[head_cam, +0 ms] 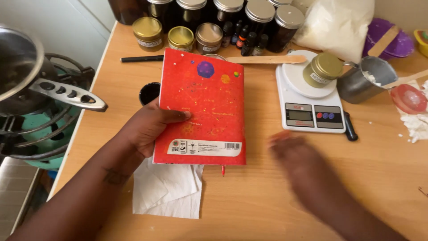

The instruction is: Preparing candle making materials by stirring wax flakes, cleaning equipment, and recording notes in a notebook.

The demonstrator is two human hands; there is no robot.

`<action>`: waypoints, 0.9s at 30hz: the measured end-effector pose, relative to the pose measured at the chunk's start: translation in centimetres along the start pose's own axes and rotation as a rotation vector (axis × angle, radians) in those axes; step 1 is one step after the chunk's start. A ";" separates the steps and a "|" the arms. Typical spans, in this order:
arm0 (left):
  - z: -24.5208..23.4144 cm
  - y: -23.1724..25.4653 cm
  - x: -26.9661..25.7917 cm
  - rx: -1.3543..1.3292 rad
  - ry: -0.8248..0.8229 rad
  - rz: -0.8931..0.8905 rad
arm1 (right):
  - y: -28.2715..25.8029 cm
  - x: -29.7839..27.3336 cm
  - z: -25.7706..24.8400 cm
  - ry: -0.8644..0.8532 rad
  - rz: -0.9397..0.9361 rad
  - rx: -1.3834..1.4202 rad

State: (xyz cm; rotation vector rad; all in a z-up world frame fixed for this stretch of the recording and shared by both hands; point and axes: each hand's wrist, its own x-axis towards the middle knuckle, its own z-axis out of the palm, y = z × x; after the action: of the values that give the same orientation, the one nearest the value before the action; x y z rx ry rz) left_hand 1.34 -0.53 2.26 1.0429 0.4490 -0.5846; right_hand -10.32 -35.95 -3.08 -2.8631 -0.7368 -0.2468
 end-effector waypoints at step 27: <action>1.1 -0.8 -0.5 0.048 -0.026 -0.005 | 2.2 -6.6 -0.3 0.052 -0.086 -0.216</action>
State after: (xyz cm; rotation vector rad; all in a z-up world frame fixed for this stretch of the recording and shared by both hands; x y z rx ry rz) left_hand 0.52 -1.72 2.48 1.0787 0.4168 -0.6153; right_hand -14.96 -40.99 -4.46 -3.0160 -0.8735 -0.4360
